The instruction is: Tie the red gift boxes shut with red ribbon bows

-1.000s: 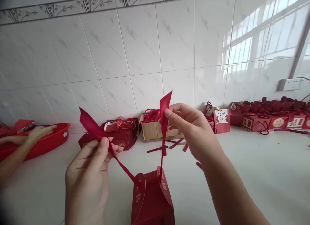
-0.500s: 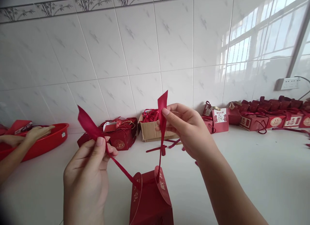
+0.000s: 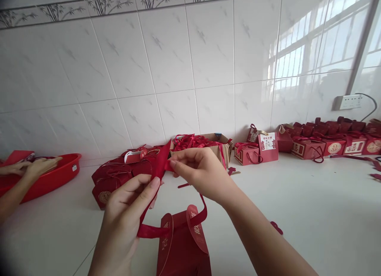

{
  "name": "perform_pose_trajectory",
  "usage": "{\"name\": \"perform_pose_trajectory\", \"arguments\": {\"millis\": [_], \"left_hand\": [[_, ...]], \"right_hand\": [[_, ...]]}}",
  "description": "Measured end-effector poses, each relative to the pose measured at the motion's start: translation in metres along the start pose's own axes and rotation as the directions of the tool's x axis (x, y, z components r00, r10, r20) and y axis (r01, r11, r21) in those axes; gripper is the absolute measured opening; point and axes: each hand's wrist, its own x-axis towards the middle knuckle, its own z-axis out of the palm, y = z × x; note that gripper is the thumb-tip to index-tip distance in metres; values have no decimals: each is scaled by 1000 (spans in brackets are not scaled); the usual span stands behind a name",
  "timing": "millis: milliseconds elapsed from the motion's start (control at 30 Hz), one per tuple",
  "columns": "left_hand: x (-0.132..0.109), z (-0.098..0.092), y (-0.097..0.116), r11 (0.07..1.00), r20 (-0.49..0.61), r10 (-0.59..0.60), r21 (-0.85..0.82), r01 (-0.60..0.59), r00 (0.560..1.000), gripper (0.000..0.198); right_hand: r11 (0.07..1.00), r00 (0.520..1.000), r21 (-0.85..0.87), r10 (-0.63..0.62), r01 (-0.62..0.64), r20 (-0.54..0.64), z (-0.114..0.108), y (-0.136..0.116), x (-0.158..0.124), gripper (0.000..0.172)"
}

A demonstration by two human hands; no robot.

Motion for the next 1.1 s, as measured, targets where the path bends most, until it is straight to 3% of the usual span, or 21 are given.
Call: {"name": "perform_pose_trajectory", "arguments": {"millis": [100, 300, 600, 733, 967, 1100], "left_hand": [[1, 2, -1, 1000, 10, 3, 22, -3, 1000, 23], [6, -3, -4, 999, 57, 19, 48, -22, 998, 28], [6, -5, -4, 996, 155, -17, 87, 3, 988, 31], [9, -9, -8, 996, 192, -24, 91, 7, 981, 38], [11, -10, -9, 985, 178, -127, -92, 145, 976, 23], [9, -9, -6, 976, 149, -163, -123, 182, 975, 27]], "right_hand": [[997, 993, 56, -61, 55, 105, 2, 2, 1, 12], [996, 977, 62, -75, 64, 200, 2, -2, -2, 12], [995, 983, 69, -80, 69, 163, 4, 4, 0, 23], [995, 971, 80, -80, 64, 225, -5, 5, 1, 23], [959, 877, -105, -194, 264, 440, -20, -2, -3, 20], [866, 878, -354, -174, 352, 446, -22, -4, -7, 22]]}}
